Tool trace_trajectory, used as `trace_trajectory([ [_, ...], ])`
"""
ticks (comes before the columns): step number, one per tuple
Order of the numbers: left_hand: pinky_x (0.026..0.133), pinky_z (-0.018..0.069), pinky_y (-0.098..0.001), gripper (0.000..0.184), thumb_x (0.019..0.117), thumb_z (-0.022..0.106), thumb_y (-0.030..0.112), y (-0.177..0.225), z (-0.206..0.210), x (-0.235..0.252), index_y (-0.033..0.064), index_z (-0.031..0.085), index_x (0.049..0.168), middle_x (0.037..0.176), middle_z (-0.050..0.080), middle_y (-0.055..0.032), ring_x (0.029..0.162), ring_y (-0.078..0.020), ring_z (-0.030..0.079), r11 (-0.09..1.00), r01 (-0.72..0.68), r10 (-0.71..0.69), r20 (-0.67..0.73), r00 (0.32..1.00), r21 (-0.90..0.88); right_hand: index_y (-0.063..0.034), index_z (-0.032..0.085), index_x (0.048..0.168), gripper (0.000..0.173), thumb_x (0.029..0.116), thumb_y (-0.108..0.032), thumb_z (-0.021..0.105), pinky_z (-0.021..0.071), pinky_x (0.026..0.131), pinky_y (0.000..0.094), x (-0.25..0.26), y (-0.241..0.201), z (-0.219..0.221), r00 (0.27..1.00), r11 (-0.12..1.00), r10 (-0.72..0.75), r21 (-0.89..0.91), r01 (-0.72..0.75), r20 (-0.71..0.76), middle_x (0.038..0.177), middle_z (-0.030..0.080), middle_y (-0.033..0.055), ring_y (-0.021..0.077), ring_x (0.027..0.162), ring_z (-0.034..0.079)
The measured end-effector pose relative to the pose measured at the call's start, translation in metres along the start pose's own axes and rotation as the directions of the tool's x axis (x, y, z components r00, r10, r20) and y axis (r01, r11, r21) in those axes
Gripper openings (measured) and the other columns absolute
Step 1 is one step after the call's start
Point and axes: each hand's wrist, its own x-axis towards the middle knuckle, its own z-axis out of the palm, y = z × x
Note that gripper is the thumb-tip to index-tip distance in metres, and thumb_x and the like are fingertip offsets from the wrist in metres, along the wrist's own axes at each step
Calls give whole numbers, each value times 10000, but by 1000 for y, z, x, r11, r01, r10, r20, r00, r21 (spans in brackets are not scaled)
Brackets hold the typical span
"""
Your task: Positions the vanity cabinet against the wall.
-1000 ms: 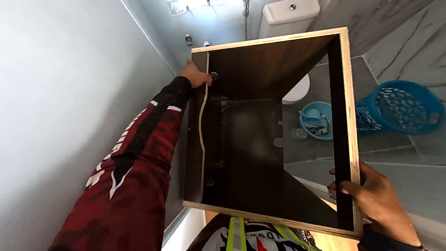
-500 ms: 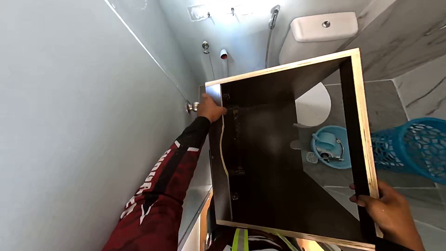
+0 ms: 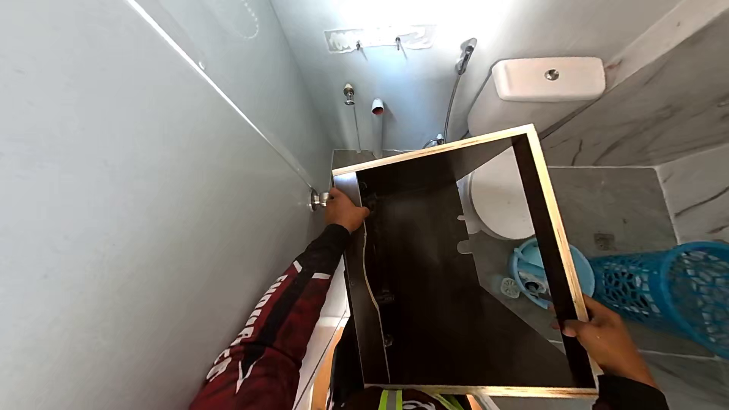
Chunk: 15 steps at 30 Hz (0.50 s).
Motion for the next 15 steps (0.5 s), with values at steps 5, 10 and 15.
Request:
trace_trajectory([
  [5,870,566,-610,1011,730,866,362,4,-8,-3,-18,305,1481,1154,662,-267,1077,-426,682,997,50,-50,10,999,-61,10,584,1252,675,585,119,578,596,559,371,1,-16,-12,998,998,-55,7,54,37,972,733,119,201,674,701],
  [10,917,541,-650,1033,801,830,352,6,-7,-19,-49,234,1543,1185,653,-315,1106,-469,668,997,47,-44,44,998,-65,10,516,1373,640,756,155,599,600,671,335,-4,-23,-11,999,999,32,-41,-30,31,1095,697,132,168,784,691],
  [15,944,493,-702,1050,796,838,354,5,0,-20,-56,216,1536,1202,622,-360,1138,-527,627,999,30,-31,-32,999,-36,35,569,1305,369,970,-96,655,599,744,435,21,-9,2,996,974,87,-214,-81,21,984,678,170,229,782,686],
])
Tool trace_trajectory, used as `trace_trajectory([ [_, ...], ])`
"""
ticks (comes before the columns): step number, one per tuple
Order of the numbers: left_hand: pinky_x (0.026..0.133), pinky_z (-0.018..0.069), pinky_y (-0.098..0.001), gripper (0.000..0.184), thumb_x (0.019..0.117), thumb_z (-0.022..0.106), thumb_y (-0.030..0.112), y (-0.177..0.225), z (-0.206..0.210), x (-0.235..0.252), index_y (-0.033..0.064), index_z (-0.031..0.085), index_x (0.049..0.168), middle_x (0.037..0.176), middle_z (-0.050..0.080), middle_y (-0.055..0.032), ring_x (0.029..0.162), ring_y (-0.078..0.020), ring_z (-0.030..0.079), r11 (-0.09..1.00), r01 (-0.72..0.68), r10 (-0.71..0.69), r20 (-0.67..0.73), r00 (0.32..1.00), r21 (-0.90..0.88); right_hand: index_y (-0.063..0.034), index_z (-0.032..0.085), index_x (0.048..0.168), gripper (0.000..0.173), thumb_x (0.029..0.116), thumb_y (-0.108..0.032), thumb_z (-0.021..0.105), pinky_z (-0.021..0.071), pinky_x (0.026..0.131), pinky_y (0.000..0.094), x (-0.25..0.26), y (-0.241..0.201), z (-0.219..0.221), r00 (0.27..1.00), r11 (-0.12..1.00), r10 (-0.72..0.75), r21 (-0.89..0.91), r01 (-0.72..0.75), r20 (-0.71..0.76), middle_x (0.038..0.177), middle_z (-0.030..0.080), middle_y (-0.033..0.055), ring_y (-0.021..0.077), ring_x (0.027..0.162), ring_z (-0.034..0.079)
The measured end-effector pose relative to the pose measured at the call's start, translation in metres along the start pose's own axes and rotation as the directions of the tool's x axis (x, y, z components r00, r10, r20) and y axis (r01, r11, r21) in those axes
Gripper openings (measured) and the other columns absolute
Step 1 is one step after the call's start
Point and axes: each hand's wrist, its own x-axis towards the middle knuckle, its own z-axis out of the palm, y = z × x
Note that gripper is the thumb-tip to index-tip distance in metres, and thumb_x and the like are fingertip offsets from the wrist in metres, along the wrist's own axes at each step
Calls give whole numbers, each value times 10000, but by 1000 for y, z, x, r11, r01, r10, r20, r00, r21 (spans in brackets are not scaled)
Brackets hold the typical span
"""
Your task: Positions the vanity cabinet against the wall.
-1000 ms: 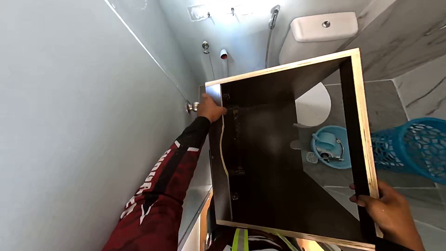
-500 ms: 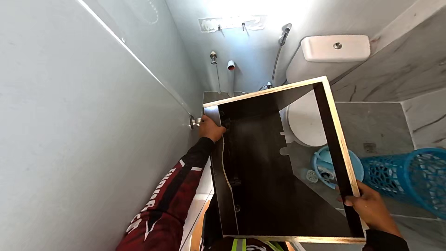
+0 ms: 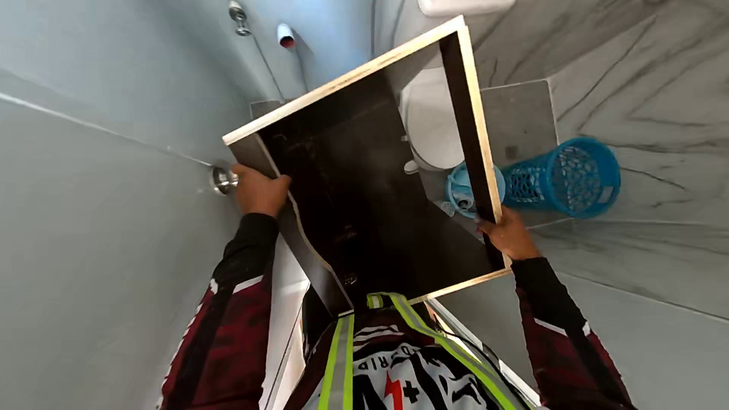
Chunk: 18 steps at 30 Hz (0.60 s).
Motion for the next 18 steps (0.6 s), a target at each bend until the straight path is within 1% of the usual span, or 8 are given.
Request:
trace_trajectory([
  [1,948,488,-708,1056,795,849,339,1,1,-3,-61,210,1534,1207,615,-367,1145,-535,620,1000,-4,4,4,1000,-4,37,585,1290,355,962,-87,640,587,759,475,0,5,3,1000,999,9,-37,-9,-16,979,680,186,260,792,684],
  [3,950,485,-710,1056,787,859,331,9,2,-4,-70,219,1525,1215,606,-375,1151,-543,613,1000,-4,4,-7,1000,12,28,593,1298,359,956,-78,606,578,809,544,4,7,8,998,994,-6,-108,-1,-69,1013,683,217,317,859,694],
  [5,956,479,-714,1043,799,857,333,12,3,-5,-74,225,1522,1228,595,-389,1166,-556,601,999,11,-10,-10,1000,37,15,598,1340,387,966,-85,591,543,890,609,6,5,15,992,982,-18,-187,-5,-124,1098,689,254,382,989,692],
  [6,953,479,-715,1042,799,856,336,12,4,-6,-73,223,1520,1225,596,-390,1160,-555,605,999,21,-20,-11,1000,50,9,604,1335,383,964,-88,587,526,902,635,8,5,18,989,975,-30,-221,-2,-142,1111,687,266,406,1023,685],
  [9,936,488,-703,1005,787,856,334,19,9,-4,-63,254,1488,1209,608,-372,1140,-538,620,998,30,-29,-34,999,46,2,600,1348,383,980,-104,599,513,955,635,31,6,16,992,970,-56,-243,26,-116,1156,683,271,416,1088,673],
  [11,937,490,-698,997,794,846,360,20,12,-2,-56,264,1488,1206,616,-361,1145,-529,623,998,45,-42,-50,998,52,-5,600,1350,381,982,-107,602,510,954,643,48,7,15,993,970,-66,-240,42,-94,1155,682,276,423,1089,672],
  [14,941,491,-694,987,794,840,378,25,18,2,-50,279,1484,1206,620,-359,1152,-520,626,995,84,-79,-85,993,57,-26,599,1356,381,988,-124,610,516,927,649,72,5,12,995,972,-79,-227,63,-62,1125,688,267,419,1052,680],
  [18,919,507,-682,954,793,834,371,37,21,6,-46,305,1469,1196,633,-346,1137,-506,641,989,134,-126,-121,985,62,-15,597,1347,390,975,-130,617,539,894,613,103,2,7,995,981,-101,-167,102,16,1095,690,248,381,969,693],
])
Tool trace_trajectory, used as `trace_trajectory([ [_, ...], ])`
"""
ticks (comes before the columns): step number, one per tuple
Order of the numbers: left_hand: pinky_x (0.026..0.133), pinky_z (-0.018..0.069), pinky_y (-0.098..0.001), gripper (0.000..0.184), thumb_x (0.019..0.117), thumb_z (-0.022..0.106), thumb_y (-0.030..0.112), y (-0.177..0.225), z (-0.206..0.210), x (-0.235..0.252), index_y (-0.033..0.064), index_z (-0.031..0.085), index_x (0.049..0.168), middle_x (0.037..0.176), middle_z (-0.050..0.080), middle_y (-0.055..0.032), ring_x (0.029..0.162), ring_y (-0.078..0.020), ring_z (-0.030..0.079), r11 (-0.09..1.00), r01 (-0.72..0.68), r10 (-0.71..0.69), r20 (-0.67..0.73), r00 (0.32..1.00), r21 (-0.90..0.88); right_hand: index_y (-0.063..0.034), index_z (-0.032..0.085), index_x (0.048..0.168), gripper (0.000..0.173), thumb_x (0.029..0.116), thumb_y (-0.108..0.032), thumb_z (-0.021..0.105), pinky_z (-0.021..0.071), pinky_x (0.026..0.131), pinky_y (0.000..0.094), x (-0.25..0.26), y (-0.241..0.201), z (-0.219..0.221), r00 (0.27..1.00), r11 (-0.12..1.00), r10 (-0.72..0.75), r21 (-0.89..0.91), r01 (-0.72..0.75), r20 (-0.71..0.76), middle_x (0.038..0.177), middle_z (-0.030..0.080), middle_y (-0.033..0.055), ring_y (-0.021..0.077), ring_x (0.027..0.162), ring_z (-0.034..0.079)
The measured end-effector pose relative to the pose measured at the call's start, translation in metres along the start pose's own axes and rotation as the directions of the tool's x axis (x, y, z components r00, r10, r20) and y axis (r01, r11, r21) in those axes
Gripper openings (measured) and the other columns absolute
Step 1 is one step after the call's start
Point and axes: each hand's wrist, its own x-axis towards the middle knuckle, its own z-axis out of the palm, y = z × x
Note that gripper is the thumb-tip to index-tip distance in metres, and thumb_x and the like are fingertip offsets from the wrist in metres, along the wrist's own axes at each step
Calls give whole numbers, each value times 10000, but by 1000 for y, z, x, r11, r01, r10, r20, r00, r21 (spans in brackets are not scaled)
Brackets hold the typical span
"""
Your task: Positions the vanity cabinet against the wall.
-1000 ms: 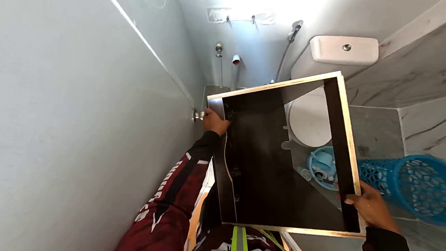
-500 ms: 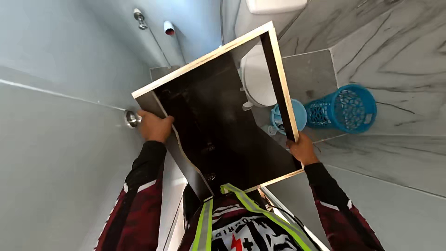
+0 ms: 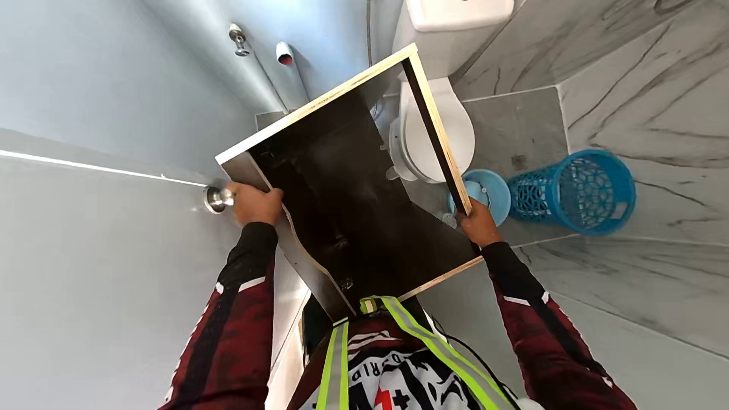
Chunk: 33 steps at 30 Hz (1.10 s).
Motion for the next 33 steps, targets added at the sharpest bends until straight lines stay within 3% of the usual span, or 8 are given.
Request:
trace_trajectory([
  [5,917,508,-679,942,815,798,386,20,5,8,-96,304,1457,1214,616,-370,1155,-523,627,997,55,-55,0,998,61,6,602,1325,390,955,-115,625,549,899,584,36,-6,-9,998,999,-49,6,49,48,1107,689,243,364,980,694],
  [13,948,515,-646,944,816,786,387,60,29,37,-77,296,1475,1233,627,-341,1172,-483,638,981,155,-156,1,988,119,3,601,1335,400,952,-108,625,568,858,562,106,-10,-19,984,993,-104,61,96,147,1098,691,219,334,912,698],
  [20,977,514,-621,1014,810,796,404,86,49,75,-79,241,1507,1247,636,-324,1195,-448,643,973,194,-199,26,980,122,-26,616,1346,393,971,-142,619,543,902,590,164,-16,-12,980,994,-101,47,94,173,1106,697,222,354,977,691],
  [25,956,528,-623,984,801,809,399,97,59,105,-66,280,1487,1230,648,-308,1172,-439,655,971,220,-223,28,974,91,-24,610,1366,410,968,-122,630,525,961,598,197,-33,-6,979,996,-86,45,79,185,1156,696,233,363,1047,688],
  [28,963,536,-591,991,789,808,425,96,67,133,-62,287,1477,1231,654,-282,1175,-402,660,965,233,-241,47,969,123,-11,610,1343,398,957,-102,625,558,875,593,217,-48,-3,975,997,-72,39,65,211,1079,698,234,364,923,702],
  [33,1011,524,-555,1004,793,799,435,99,61,167,-50,284,1506,1286,649,-248,1225,-364,645,954,255,-274,116,955,154,-19,615,1343,391,964,-110,642,566,858,599,240,-73,9,976,999,-35,24,30,217,1070,702,233,368,899,705],
])
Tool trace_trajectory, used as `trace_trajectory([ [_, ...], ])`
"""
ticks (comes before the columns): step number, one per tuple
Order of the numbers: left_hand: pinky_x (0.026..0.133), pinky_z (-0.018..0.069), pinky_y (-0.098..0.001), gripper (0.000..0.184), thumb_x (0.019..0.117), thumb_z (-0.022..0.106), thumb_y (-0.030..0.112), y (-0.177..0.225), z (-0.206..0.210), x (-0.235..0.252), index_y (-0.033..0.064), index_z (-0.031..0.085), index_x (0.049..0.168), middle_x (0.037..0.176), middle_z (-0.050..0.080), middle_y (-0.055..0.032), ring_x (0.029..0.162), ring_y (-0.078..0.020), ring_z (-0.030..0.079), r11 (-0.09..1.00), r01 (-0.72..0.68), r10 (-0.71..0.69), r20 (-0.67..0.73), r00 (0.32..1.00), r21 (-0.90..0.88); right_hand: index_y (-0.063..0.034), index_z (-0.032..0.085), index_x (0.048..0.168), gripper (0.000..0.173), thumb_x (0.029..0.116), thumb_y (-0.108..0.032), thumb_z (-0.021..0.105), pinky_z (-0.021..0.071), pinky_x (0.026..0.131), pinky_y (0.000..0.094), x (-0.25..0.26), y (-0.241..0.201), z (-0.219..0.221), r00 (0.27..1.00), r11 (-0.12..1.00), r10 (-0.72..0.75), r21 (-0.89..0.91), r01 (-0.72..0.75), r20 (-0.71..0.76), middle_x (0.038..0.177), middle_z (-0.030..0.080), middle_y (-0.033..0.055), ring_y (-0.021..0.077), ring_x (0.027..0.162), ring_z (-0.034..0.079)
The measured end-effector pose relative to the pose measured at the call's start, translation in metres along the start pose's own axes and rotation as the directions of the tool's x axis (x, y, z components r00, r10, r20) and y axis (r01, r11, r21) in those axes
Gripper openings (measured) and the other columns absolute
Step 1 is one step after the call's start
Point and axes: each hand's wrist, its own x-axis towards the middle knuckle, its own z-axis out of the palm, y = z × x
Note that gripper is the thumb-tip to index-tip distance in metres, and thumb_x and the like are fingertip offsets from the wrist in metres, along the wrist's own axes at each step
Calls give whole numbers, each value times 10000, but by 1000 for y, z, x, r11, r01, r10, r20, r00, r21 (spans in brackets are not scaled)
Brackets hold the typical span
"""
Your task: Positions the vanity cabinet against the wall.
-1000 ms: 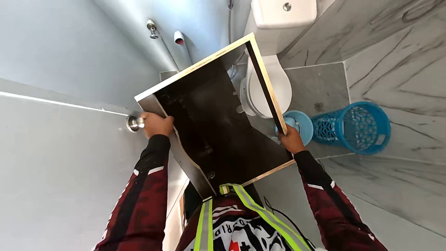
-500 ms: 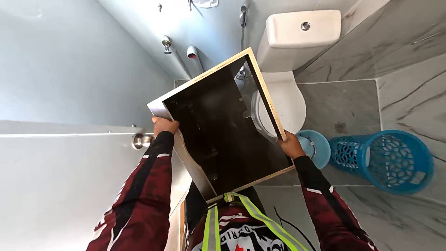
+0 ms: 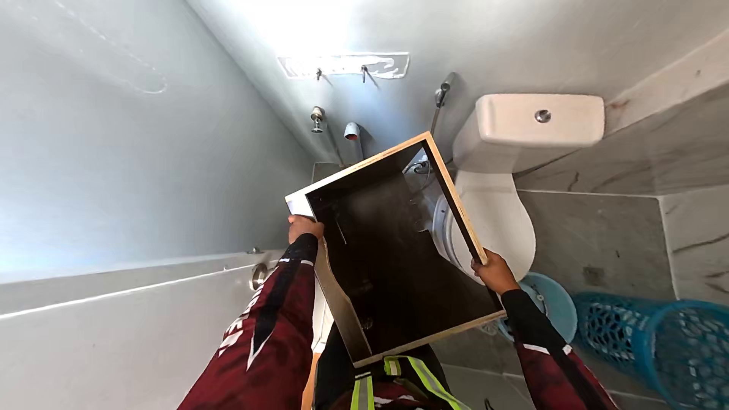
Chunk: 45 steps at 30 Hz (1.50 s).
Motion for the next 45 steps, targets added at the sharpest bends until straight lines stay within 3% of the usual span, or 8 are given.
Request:
trace_trajectory([
  [4,1035,513,-533,1010,816,796,404,10,-13,14,-64,251,1526,1322,626,-254,1247,-356,632,1000,-4,5,54,999,-12,-7,630,1308,372,948,-99,658,565,828,604,10,-18,4,1000,1000,18,-18,-19,-9,1036,703,235,367,856,702],
  [12,1036,514,-528,1012,815,795,382,21,-20,58,-49,234,1538,1334,621,-250,1247,-351,631,999,-27,30,100,995,-34,-21,626,1327,382,955,-108,642,563,851,608,24,-55,12,998,996,65,-55,-65,-12,1077,702,244,376,893,708],
  [18,1050,493,-566,1034,832,787,426,25,-14,92,-70,229,1547,1336,614,-274,1254,-379,619,999,-44,43,105,994,13,-42,617,1341,388,962,-123,614,543,902,628,42,-81,13,997,989,65,-136,-60,34,1130,698,245,399,986,703],
  [22,1067,487,-540,1061,820,805,427,36,-16,96,-65,216,1554,1354,609,-265,1274,-363,611,999,-17,14,83,996,35,-55,613,1359,413,949,-107,606,511,956,639,55,-95,7,996,986,64,-157,-54,58,1194,684,253,412,1086,676],
  [30,1072,493,-522,1061,825,817,367,-5,-4,121,-57,190,1569,1421,553,-278,1298,-362,592,997,60,-56,83,995,-49,-89,642,1343,442,901,-87,644,494,1004,628,70,-109,28,993,983,1,-184,21,120,1230,691,209,373,1173,654],
  [36,1081,486,-495,1051,838,810,354,-29,-9,136,-69,179,1563,1419,552,-281,1304,-353,589,983,124,-112,98,989,-133,-60,644,1318,417,904,-103,663,529,933,632,110,-130,48,989,977,-30,-207,60,145,1173,694,229,388,1047,690],
  [45,1034,521,-513,1072,810,822,363,-40,-1,131,-43,179,1565,1351,607,-264,1245,-352,633,946,230,-211,105,972,-226,-48,636,1327,395,934,-87,647,524,955,612,147,-158,42,976,950,-83,-279,138,202,1170,692,233,383,1061,685],
])
